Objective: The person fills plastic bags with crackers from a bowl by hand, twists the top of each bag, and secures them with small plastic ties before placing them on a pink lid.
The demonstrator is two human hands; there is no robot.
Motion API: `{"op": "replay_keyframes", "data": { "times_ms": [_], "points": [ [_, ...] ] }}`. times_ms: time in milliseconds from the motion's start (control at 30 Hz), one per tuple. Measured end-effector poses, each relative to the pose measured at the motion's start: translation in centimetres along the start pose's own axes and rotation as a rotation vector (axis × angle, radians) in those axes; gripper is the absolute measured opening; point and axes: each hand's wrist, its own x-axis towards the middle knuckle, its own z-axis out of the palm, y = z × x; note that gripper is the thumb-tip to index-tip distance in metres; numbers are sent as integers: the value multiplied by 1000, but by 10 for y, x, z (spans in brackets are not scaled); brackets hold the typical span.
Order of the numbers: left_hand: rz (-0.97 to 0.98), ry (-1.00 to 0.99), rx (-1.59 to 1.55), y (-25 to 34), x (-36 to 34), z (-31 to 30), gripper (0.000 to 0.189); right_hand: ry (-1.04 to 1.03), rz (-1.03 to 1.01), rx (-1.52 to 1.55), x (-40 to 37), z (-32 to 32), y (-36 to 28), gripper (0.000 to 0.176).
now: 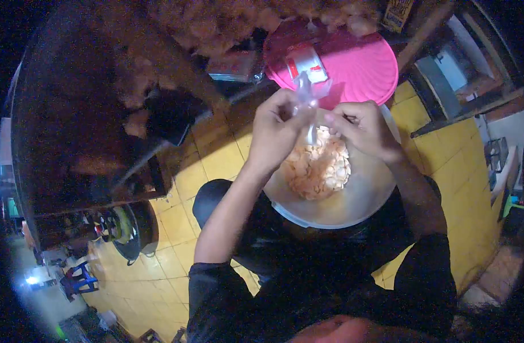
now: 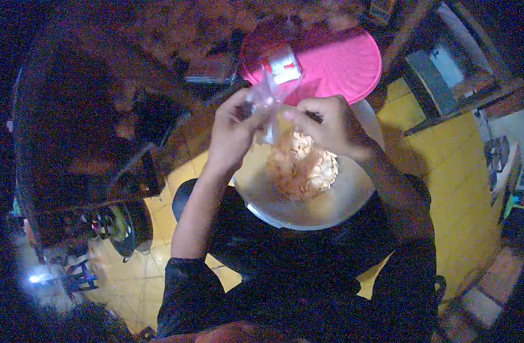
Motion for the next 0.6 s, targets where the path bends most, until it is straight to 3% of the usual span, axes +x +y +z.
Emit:
{"op": "replay_keyframes", "data": {
  "times_ms": [67, 100, 133, 200, 267, 333, 433, 533, 567, 600],
  "points": [
    [123, -182, 475, -6, -2, -5, 13, -29, -59, -54, -1, 3, -15, 22],
    [-6, -231, 239, -8, -5, 2, 22, -42, -122, -103, -2, 5, -21, 22],
    [-14, -215, 231, -9, -7, 4, 22, -61, -118, -100, -2, 7, -19, 22],
    [-249, -142, -88, -7, -6, 4, 28, -122, 37, -104, -3, 9, -16, 20],
    [-213, -147, -112, -3, -5, -3, 33, -131, 100, -124, -1, 7, -14, 21],
    [-18, -54, 199, -10, -1, -12, 35, -126, 161, -147, 2, 6, -11, 21],
    [75, -41, 257, -13, -6, -16, 38, -116, 95, -149, 2, 12, -9, 24],
    [24, -87, 237, -11, -11, -14, 41, -143, -29, -90, 0, 21, -12, 30],
    [185, 14, 467, -12, -12, -16, 35, -152, -12, -83, 1, 19, -1, 32],
    [182, 22, 463, -10, -12, -16, 35, -160, 6, -77, 0, 16, 10, 34]
  ]
}}
